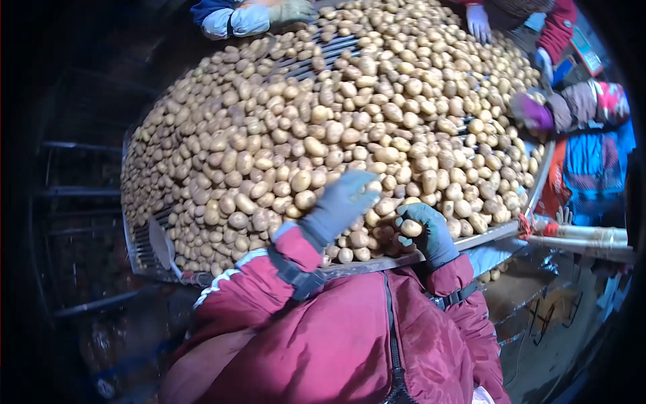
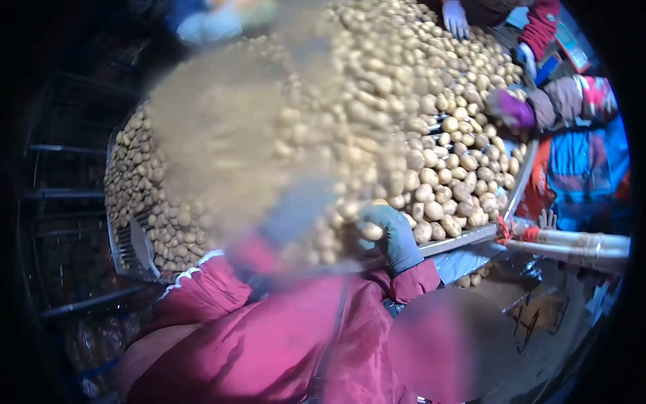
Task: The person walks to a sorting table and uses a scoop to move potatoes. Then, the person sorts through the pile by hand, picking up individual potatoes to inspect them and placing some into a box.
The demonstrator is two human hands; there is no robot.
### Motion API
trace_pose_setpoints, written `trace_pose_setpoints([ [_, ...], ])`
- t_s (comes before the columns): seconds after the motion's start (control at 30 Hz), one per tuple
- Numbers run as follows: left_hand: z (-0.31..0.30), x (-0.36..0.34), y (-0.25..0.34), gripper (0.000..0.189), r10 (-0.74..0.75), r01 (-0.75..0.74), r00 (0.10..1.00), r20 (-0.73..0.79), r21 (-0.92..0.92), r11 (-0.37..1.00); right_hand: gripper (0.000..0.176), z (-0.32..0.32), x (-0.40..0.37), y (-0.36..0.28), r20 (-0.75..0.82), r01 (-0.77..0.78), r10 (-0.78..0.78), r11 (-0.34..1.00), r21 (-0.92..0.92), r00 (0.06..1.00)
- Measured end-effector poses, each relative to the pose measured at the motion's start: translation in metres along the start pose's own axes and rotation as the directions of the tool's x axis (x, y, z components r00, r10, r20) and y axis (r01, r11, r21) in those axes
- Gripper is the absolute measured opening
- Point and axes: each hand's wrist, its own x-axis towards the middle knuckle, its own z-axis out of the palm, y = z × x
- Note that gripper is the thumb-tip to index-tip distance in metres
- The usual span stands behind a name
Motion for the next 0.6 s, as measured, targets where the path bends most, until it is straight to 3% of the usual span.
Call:
trace_pose_setpoints([
  [0.03, -0.031, 0.005, -0.022, 0.037, 0.167, -0.148, 0.976, -0.140, 0.139, 0.979, 0.022, 0.003, 0.010, 0.006, 0.018, 0.046, -0.044, 0.992, -0.117, 0.999],
  [0.07, -0.058, 0.008, -0.040, 0.040, 0.324, -0.229, 0.913, -0.250, 0.343, 0.911, 0.022, 0.007, 0.017, 0.005, 0.034, 0.043, -0.039, 0.992, -0.116, 0.999],
  [0.13, -0.099, 0.013, -0.072, 0.046, 0.470, -0.141, 0.814, -0.341, 0.669, 0.730, 0.022, 0.018, 0.031, 0.003, 0.165, -0.217, 0.176, 0.936, 0.277, 0.970],
  [0.17, -0.104, 0.018, -0.091, 0.049, 0.455, -0.061, 0.818, -0.353, 0.732, 0.678, 0.025, 0.027, 0.040, -0.003, 0.233, -0.227, 0.176, 0.950, 0.213, 0.956],
  [0.2, -0.100, 0.023, -0.102, 0.053, 0.428, -0.005, 0.827, -0.366, 0.755, 0.656, 0.027, 0.041, 0.041, -0.014, 0.243, -0.216, 0.179, 0.967, 0.138, 0.953],
  [0.27, -0.077, 0.036, -0.106, 0.059, 0.377, 0.010, 0.843, -0.384, 0.711, 0.703, 0.025, 0.050, 0.052, -0.003, 0.384, -0.428, 0.306, 0.856, 0.289, 0.871],
  [0.33, -0.054, 0.059, -0.140, 0.061, 0.523, -0.296, 0.794, -0.310, 0.555, 0.778, 0.024, 0.068, 0.056, -0.007, 0.382, -0.487, 0.390, 0.850, 0.201, 0.838],
  [0.37, -0.039, 0.046, -0.103, 0.064, 0.527, -0.367, 0.803, -0.278, 0.465, 0.806, 0.022, 0.075, 0.058, -0.008, 0.354, -0.526, 0.455, 0.840, 0.132, 0.817],
  [0.4, -0.022, 0.058, -0.118, 0.064, 0.357, -0.380, 0.892, -0.277, -0.033, 0.924, 0.022, 0.078, 0.060, -0.006, 0.357, -0.529, 0.462, 0.840, 0.116, 0.812],
  [0.47, -0.027, 0.026, -0.055, 0.060, 0.428, -0.321, 0.877, -0.219, 0.396, 0.860, 0.022, 0.077, 0.063, 0.003, 0.388, -0.400, 0.406, 0.911, -0.102, 0.827],
  [0.53, -0.052, 0.040, -0.102, 0.054, 0.624, -0.345, 0.761, -0.179, 0.703, 0.622, 0.025, 0.076, 0.058, 0.007, 0.418, -0.404, 0.372, 0.915, -0.011, 0.829],
  [0.57, -0.067, 0.027, -0.102, 0.054, 0.625, -0.352, 0.760, -0.178, 0.696, 0.626, 0.024, 0.074, 0.057, 0.004, 0.444, -0.246, 0.279, 0.960, -0.131, 0.851],
  [0.6, -0.091, 0.008, -0.096, 0.050, 0.610, -0.260, 0.664, -0.433, 0.631, 0.731, 0.023, 0.072, 0.058, 0.002, 0.483, -0.073, 0.183, 0.969, -0.237, 0.856],
])
